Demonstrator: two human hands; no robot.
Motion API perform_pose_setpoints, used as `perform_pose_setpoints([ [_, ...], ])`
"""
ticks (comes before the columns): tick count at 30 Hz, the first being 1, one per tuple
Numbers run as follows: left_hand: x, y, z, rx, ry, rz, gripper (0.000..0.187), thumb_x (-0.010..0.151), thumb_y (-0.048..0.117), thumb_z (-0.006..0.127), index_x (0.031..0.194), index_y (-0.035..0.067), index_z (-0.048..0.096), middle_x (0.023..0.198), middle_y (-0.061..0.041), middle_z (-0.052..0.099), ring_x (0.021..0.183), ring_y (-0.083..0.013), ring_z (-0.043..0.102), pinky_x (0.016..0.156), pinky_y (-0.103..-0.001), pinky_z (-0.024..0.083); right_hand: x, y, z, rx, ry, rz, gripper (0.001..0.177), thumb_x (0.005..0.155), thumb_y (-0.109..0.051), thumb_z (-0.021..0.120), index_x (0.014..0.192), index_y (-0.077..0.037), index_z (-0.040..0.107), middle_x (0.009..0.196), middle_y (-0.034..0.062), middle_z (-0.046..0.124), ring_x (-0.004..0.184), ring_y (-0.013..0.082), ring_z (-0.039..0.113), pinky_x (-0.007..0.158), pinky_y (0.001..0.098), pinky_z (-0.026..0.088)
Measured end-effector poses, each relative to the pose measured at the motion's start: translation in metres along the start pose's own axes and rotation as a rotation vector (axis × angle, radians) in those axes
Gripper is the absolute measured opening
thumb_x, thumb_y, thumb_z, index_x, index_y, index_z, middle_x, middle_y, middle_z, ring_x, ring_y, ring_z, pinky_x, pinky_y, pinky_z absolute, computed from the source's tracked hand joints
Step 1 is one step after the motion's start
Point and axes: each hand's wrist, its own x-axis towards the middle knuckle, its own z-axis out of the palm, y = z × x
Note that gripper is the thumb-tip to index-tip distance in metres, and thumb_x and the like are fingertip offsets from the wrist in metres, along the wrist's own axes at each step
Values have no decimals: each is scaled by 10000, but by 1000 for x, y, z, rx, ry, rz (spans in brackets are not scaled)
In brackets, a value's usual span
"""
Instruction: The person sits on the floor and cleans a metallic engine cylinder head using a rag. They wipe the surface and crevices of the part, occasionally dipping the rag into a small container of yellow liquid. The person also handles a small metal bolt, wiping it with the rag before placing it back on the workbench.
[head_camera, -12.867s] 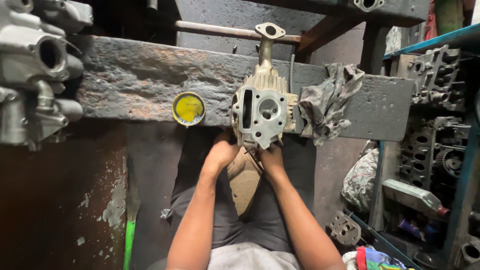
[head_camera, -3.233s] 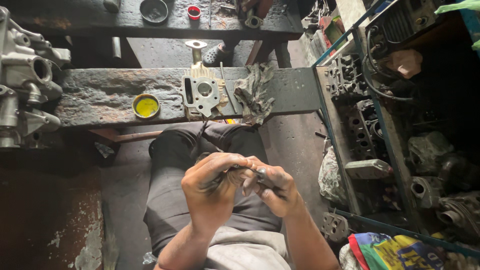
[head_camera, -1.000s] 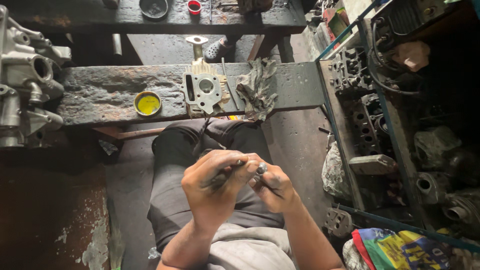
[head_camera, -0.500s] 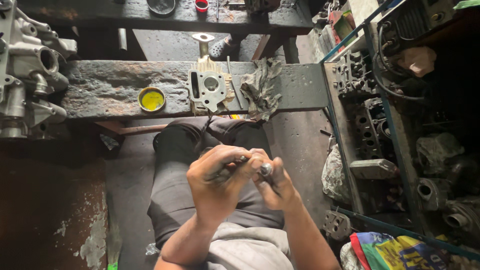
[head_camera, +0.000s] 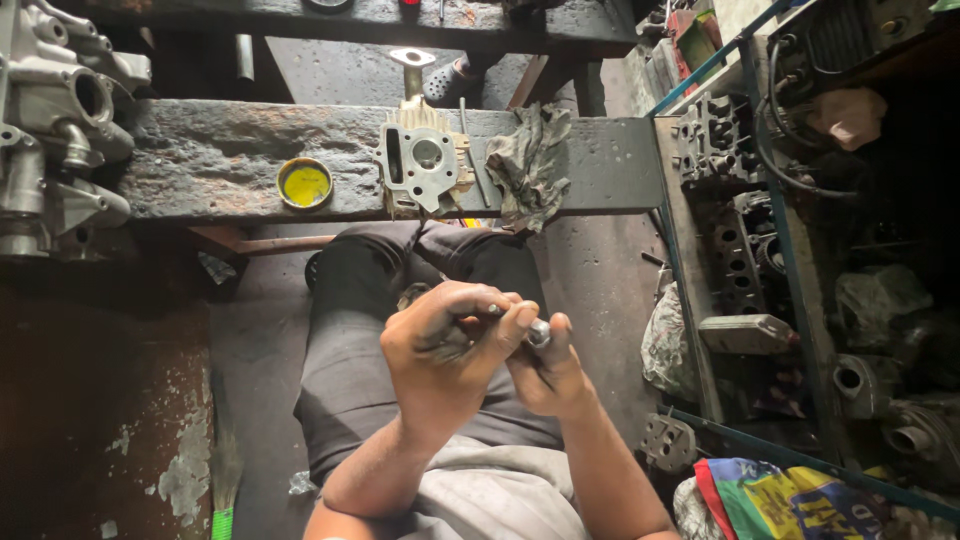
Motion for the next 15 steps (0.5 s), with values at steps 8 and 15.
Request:
perform_pose_setpoints([
  [8,0,-1,-5,4,31,-26,132,885,5,840,940,6,720,855,-47,735,748,-51,650,653,-194,506,16,-4,-3,-87,11,-127,836,934,242,554,1651,-11,206,1412,261,447,1174,285,632,1006,362,571],
  [15,4,-1,-3,12,13,-10,127,894,28,830,939,13,712,873,-33,742,761,-35,658,656,-186,517,35,-18,-15,482,92,268,812,941,227,557,1628,-167,383,1311,229,652,1122,297,660,1006,382,545],
])
